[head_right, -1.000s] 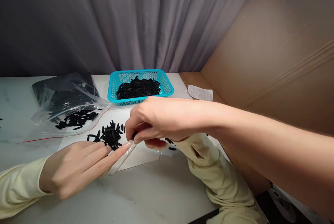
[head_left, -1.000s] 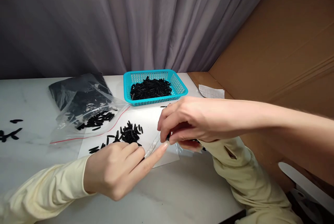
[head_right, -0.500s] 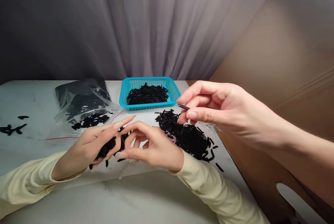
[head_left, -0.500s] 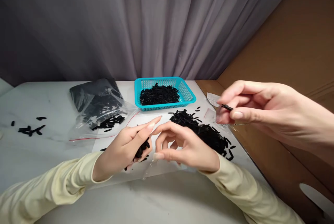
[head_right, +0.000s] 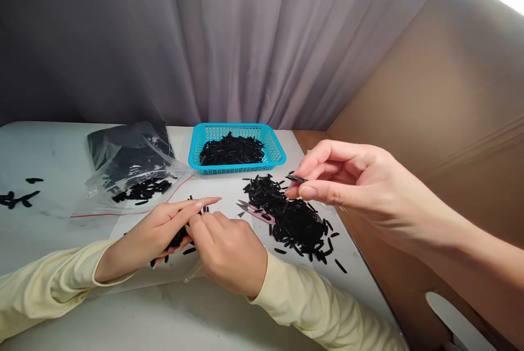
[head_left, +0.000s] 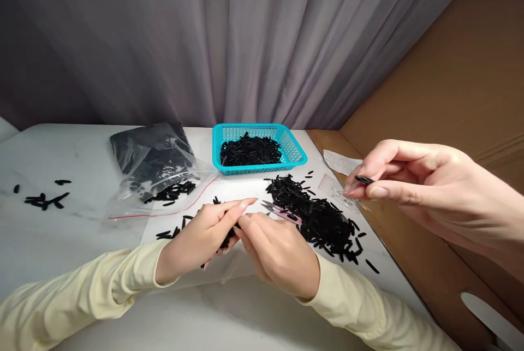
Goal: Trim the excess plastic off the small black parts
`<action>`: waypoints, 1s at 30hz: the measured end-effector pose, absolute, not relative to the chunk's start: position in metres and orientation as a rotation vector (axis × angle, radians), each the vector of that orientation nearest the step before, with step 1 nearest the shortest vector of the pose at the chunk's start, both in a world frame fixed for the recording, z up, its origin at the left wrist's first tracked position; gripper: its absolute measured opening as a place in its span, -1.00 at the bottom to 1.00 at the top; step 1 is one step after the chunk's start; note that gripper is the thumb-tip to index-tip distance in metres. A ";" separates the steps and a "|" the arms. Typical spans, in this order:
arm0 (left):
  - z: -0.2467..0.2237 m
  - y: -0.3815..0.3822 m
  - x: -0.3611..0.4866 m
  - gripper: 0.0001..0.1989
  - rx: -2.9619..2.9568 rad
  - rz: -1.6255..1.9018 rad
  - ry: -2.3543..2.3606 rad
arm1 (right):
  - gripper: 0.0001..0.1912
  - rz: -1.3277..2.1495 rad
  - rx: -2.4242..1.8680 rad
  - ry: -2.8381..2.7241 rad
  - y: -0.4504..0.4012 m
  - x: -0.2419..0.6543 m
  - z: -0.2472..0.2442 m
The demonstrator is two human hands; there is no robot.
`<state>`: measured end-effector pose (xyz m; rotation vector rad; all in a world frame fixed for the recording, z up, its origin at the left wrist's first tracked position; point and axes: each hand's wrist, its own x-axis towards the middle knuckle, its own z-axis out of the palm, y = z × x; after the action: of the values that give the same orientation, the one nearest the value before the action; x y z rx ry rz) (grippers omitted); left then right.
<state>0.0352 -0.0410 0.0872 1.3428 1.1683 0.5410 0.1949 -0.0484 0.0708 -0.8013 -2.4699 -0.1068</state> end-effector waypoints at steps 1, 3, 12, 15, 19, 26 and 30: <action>0.086 -0.040 0.035 -0.46 1.342 0.520 1.171 | -0.80 -0.207 -0.791 -2.503 -0.048 0.194 0.070; 0.085 -0.038 0.035 -0.47 1.343 0.489 1.169 | -0.79 -0.276 -0.781 -2.527 -0.048 0.194 0.070; 0.086 -0.037 0.032 -0.46 1.365 0.464 1.162 | -0.75 -0.054 -0.871 -2.521 -0.048 0.199 0.076; 0.087 -0.037 0.031 -0.45 1.370 0.462 1.161 | -0.76 0.016 -0.889 -2.491 -0.047 0.199 0.074; 0.087 -0.037 0.029 -0.45 1.406 0.464 1.153 | -0.78 0.100 -0.889 -2.446 -0.046 0.198 0.072; 0.092 -0.038 0.030 -0.47 1.470 0.432 1.154 | -0.80 0.249 -0.889 -2.382 -0.047 0.202 0.072; 0.094 -0.039 0.026 -0.49 1.547 0.455 1.175 | -0.78 0.463 -0.994 -2.301 -0.050 0.198 0.063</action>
<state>0.0261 -0.0393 0.0943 1.5475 1.1755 0.4551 0.1985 -0.0501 0.0631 -0.9944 -2.3014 0.4630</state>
